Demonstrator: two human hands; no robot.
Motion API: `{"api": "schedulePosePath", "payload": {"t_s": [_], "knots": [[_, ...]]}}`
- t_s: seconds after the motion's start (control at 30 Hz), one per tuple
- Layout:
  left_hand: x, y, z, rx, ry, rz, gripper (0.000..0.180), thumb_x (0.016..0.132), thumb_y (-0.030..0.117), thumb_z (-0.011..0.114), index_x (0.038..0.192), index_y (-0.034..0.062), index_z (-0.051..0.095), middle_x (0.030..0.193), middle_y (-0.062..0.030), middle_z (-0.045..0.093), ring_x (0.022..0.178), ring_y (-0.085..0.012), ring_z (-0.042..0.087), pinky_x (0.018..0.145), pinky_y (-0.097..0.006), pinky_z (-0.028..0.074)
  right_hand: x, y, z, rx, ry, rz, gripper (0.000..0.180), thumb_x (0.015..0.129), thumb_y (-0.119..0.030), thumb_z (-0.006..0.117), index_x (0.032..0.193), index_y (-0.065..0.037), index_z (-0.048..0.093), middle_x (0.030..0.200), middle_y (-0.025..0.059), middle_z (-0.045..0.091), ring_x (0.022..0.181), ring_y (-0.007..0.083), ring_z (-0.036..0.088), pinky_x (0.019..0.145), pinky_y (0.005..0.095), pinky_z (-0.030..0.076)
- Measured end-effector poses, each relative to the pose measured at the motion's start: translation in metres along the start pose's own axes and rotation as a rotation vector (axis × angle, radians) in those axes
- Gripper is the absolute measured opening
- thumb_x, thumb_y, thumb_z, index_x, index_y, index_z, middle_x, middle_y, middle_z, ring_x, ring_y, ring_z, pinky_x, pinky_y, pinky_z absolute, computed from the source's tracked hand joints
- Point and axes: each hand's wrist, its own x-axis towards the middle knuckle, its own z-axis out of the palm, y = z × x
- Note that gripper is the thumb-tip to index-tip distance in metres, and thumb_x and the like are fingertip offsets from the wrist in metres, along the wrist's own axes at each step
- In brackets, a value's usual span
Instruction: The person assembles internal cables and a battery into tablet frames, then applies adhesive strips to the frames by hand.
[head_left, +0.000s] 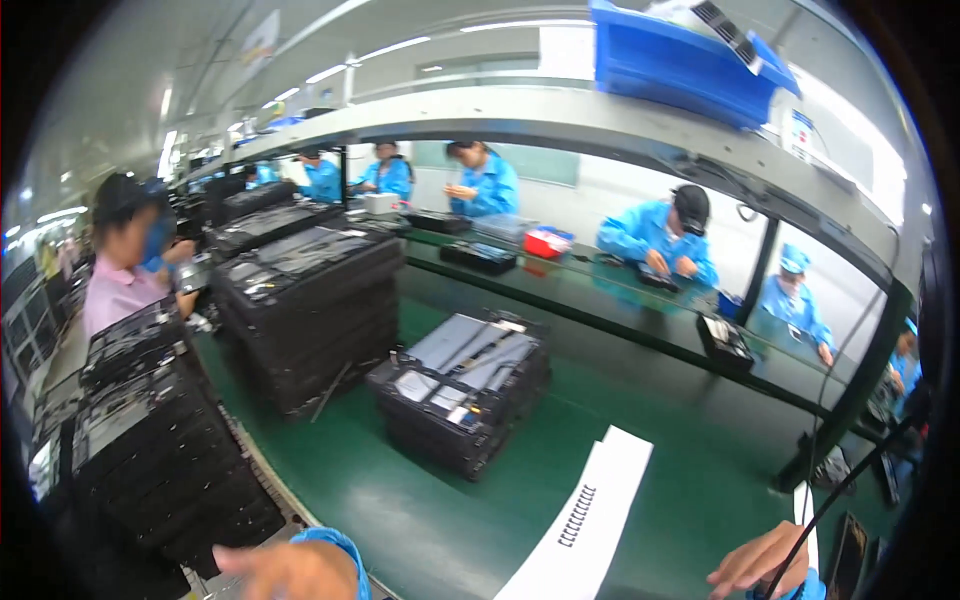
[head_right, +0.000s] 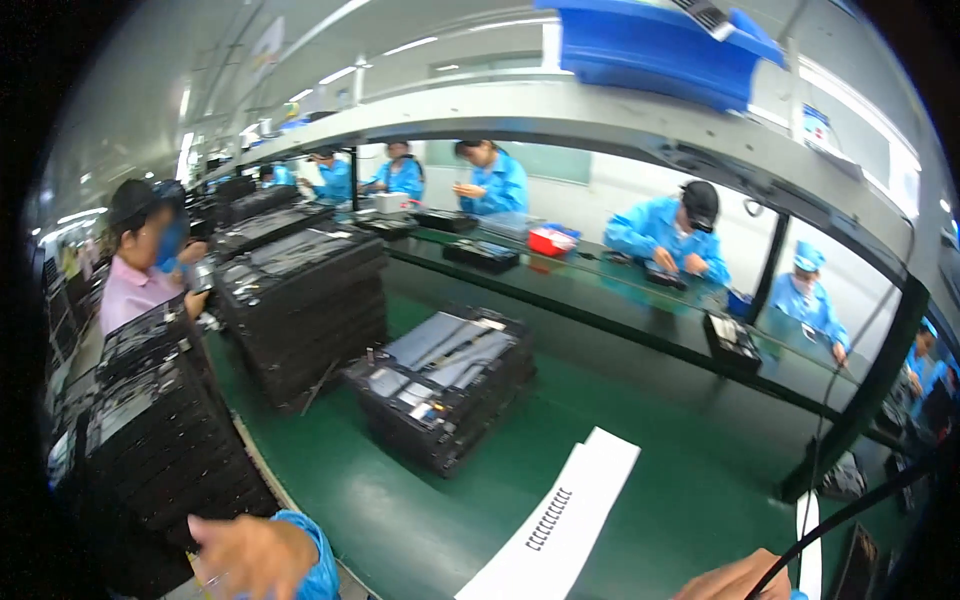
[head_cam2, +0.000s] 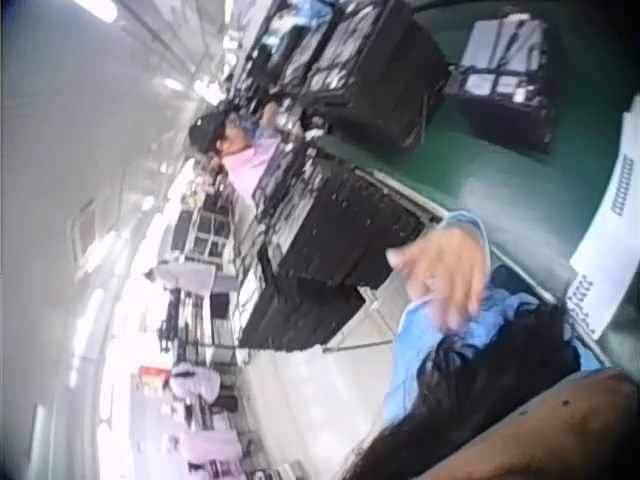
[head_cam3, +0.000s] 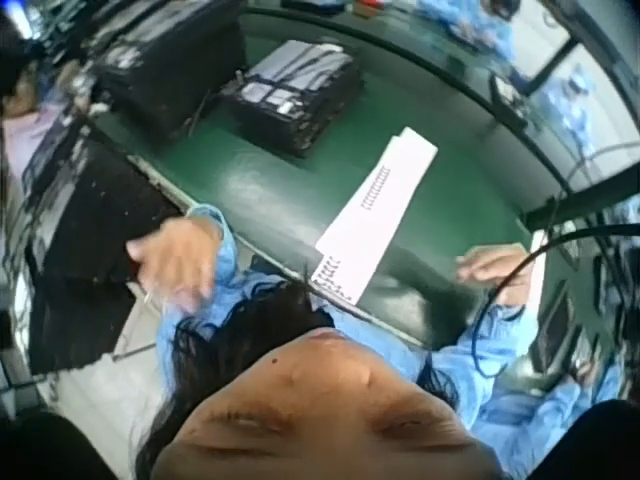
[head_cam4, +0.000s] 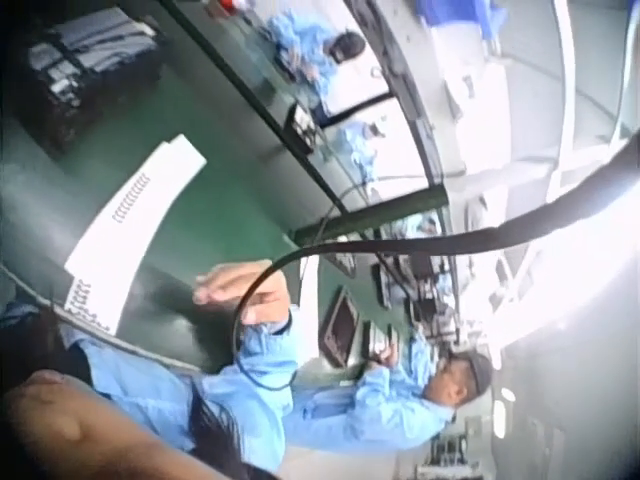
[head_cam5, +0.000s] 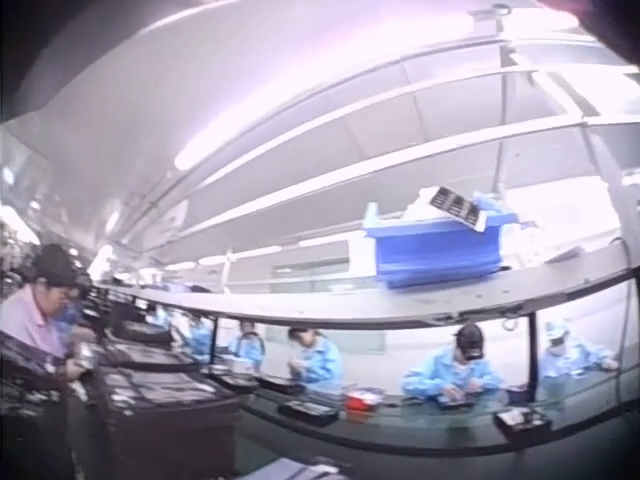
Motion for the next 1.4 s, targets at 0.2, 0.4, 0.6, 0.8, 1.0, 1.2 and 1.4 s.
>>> {"api": "schedulePosePath", "payload": {"t_s": [0.2,0.4,0.6,0.8,1.0,1.2,1.4], "knots": [[-0.05,-0.039,0.088,0.141,0.817,-0.287,0.05,0.086,0.039,0.048,0.117,0.0005,0.046,0.114,-0.0254,0.049,0.1,-0.0433,0.05,0.079,-0.051,0.043,-0.086,0.121,-0.124,-1.646,0.515,0.411,0.035,0.071,-0.005,0.057,0.103,0.008,0.048,0.116,0.0227,0.042,0.108,0.0367,0.041,0.092,0.0384,0.035],[-0.109,-0.069,0.197,0.189,2.029,-0.67,0.047,0.085,0.035,0.048,0.114,-0.0019,0.048,0.106,-0.0204,0.053,0.093,-0.0343,0.054,0.074,-0.045,0.047,-0.115,0.163,-0.167,-1.503,0.507,0.616,0.022,0.076,-0.005,0.051,0.094,0.007,0.048,0.106,0.0232,0.044,0.099,0.0373,0.044,0.085,0.0409,0.037],[-0.121,-0.098,0.174,0.238,2.095,-0.827,0.045,0.084,0.032,0.049,0.114,-0.0019,0.048,0.106,-0.02,0.053,0.092,-0.0336,0.054,0.074,-0.044,0.047,-0.102,0.156,-0.152,-1.304,0.765,0.578,0.029,0.07,-0.006,0.058,0.094,0.008,0.049,0.111,0.0242,0.045,0.103,0.0404,0.042,0.089,0.0419,0.036],[-0.13,-0.131,0.117,0.175,2.03,-1.127,0.044,0.084,0.03,0.05,0.114,-0.0019,0.047,0.106,-0.0196,0.053,0.092,-0.0329,0.054,0.075,-0.044,0.046,-0.075,0.132,-0.096,-1.5,0.5,0.258,0.035,0.063,-0.012,0.065,0.093,0.002,0.054,0.108,0.0201,0.048,0.101,0.0362,0.044,0.088,0.0456,0.034],[-0.11,-0.127,0.033,0.301,1.788,-1.231,0.042,0.083,0.027,0.051,0.113,-0.0019,0.047,0.105,-0.0192,0.053,0.092,-0.0322,0.053,0.076,-0.043,0.046,-0.099,0.13,-0.095,-1.455,0.721,0.446,0.025,0.067,-0.013,0.065,0.085,0.001,0.057,0.109,0.0194,0.048,0.104,0.0342,0.043,0.089,0.0424,0.032],[-0.147,-0.137,0.015,0.569,1.699,-1.136,0.041,0.082,0.024,0.052,0.113,-0.0019,0.047,0.105,-0.0189,0.053,0.092,-0.0315,0.053,0.077,-0.042,0.045,-0.102,0.126,-0.08,-1.519,0.692,0.412,0.023,0.069,-0.015,0.063,0.085,0.0,0.058,0.106,0.0174,0.049,0.101,0.0327,0.045,0.088,0.0419,0.032],[-0.165,-0.059,0.035,0.719,1.663,-1.227,0.04,0.082,0.022,0.053,0.113,-0.0019,0.047,0.105,-0.0185,0.053,0.092,-0.0308,0.053,0.078,-0.041,0.045,-0.114,0.114,-0.065,-1.567,0.783,0.622,0.022,0.072,-0.014,0.062,0.087,0.001,0.057,0.104,0.0177,0.05,0.097,0.0326,0.047,0.087,0.0393,0.037]]}}
